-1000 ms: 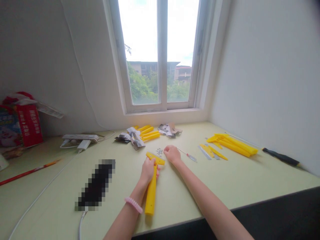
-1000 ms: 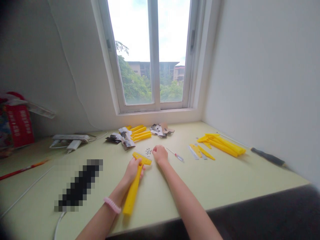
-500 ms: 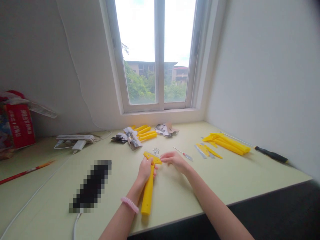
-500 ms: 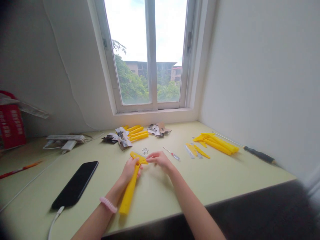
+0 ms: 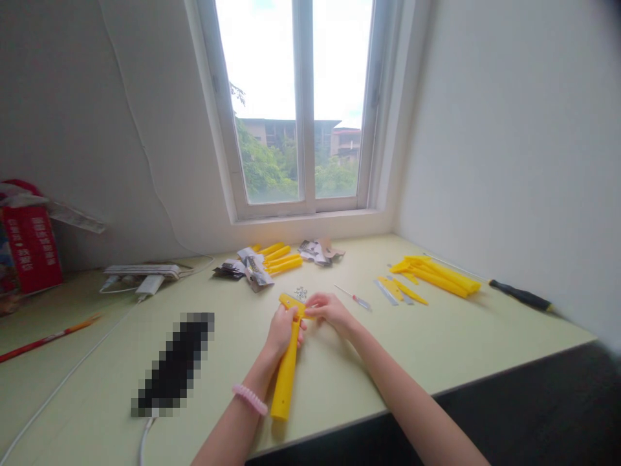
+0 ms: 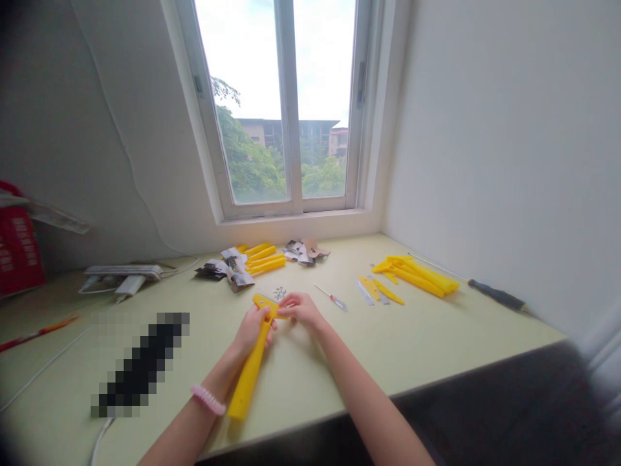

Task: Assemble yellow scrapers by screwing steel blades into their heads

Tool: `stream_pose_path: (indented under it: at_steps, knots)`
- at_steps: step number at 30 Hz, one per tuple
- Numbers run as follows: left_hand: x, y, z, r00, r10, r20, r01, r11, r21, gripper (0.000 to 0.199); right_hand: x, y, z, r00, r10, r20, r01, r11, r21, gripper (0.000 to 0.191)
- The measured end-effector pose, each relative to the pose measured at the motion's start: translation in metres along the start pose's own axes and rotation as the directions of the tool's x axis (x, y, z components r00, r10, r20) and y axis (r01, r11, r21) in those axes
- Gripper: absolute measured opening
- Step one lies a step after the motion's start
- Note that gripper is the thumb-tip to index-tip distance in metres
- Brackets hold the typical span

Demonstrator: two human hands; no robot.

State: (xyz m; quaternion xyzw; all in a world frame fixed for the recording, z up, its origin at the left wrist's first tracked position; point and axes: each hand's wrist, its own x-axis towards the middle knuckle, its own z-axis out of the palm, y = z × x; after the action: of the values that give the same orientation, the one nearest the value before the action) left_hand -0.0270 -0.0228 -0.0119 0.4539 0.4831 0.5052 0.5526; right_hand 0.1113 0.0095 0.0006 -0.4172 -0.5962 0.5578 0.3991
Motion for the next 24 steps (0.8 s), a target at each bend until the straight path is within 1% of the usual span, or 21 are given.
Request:
stream_pose_path:
  at_steps: [3, 8, 11, 14, 16, 20, 22, 24]
  knots:
    - [0.0, 0.0, 0.0, 1.0, 0.003, 0.02, -0.003, 1.0, -0.009, 0.029, 0.001, 0.001, -0.001, 1.0, 0.03, -0.004, -0.03, 0.997, 0.066, 0.019]
    - [0.0, 0.0, 0.0, 1.0, 0.014, 0.024, -0.013, 1.0, -0.012, 0.031, -0.002, -0.004, -0.003, 0.994, 0.071, 0.079, -0.083, 0.983, 0.164, 0.017]
    - [0.0, 0.0, -0.001, 1.0, 0.015, 0.011, -0.015, 1.0, -0.013, 0.033, -0.006, -0.009, -0.004, 0.991, 0.117, 0.061, -0.128, 0.969, 0.209, 0.014]
    - [0.001, 0.0, -0.001, 1.0, 0.015, 0.006, -0.015, 1.0, -0.025, 0.033, -0.009, -0.012, -0.003, 0.987, 0.153, 0.043, -0.159, 0.964, 0.212, 0.021]
    - [0.001, 0.0, -0.001, 1.0, 0.019, 0.012, -0.019, 0.999, -0.034, 0.032, -0.009, -0.011, -0.002, 0.982, 0.176, 0.067, -0.186, 0.964, 0.19, 0.023]
    - [0.002, -0.001, -0.002, 0.999, 0.035, 0.028, -0.034, 0.999, -0.039, 0.03, -0.007, -0.008, -0.002, 0.972, 0.189, 0.138, -0.213, 0.959, 0.187, 0.01]
    - [0.002, -0.002, -0.002, 0.999, 0.036, 0.033, -0.035, 0.999, -0.036, 0.03, -0.007, -0.006, -0.002, 0.971, 0.195, 0.14, -0.221, 0.952, 0.21, 0.004]
    - [0.002, -0.002, -0.001, 0.999, 0.034, 0.034, -0.033, 0.999, -0.037, 0.031, -0.008, -0.006, -0.002, 0.972, 0.191, 0.141, -0.219, 0.949, 0.228, 0.002]
